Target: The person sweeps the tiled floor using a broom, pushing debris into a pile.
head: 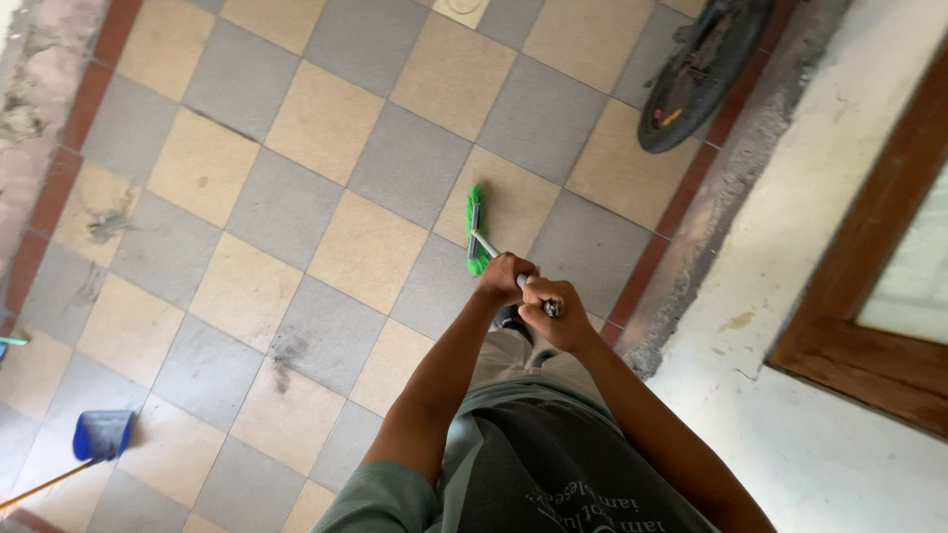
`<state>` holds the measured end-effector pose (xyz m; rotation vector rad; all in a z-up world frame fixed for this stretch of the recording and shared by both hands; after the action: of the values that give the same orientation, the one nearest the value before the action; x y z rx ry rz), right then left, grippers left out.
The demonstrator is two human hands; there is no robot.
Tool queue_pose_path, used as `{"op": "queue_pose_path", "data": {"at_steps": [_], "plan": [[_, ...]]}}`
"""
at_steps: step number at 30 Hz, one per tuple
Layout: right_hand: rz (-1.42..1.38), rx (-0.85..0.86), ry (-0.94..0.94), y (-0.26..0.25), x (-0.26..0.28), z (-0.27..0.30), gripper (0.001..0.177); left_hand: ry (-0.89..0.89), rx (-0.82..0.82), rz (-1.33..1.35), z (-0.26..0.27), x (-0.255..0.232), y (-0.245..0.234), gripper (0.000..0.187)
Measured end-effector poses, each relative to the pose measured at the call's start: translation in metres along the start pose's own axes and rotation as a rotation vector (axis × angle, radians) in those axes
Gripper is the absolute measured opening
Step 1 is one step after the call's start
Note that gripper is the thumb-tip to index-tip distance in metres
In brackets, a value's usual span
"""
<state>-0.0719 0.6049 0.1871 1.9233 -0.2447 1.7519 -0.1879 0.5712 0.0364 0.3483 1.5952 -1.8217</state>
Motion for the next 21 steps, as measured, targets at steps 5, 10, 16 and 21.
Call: {"op": "queue_pose_path", "data": {"at_steps": [5, 10, 16, 21], "plan": [[-0.046, 0.047, -0.015, 0.001, -0.018, 0.001, 0.03, -0.12, 0.119, -0.121, 0.009, 0.032, 0.011, 0.01], [-0.061, 0.054, -0.011, -0.022, -0.061, 0.022, 0.03, -0.152, 0.4, -0.519, 0.016, 0.059, 0.042, 0.02], [-0.079, -0.134, 0.037, -0.089, -0.075, 0.066, 0.033, -0.193, 0.527, -0.378, -0.003, 0.008, 0.064, 0.031], [0.177, -0.38, 0.158, -0.144, 0.018, 0.107, 0.016, 0.021, 0.439, -0.114, -0.038, -0.097, 0.09, 0.029]]}}
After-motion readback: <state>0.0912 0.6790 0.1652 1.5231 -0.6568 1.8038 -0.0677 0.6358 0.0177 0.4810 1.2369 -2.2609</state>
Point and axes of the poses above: each hand's wrist, its own z-axis away from the middle knuckle, its own y-axis out of the palm, x = y × z, the point moved 5 cm from there along -z, towards the middle knuckle, and after that the axes turned 13 degrees about -z, right-handed, at the moved point
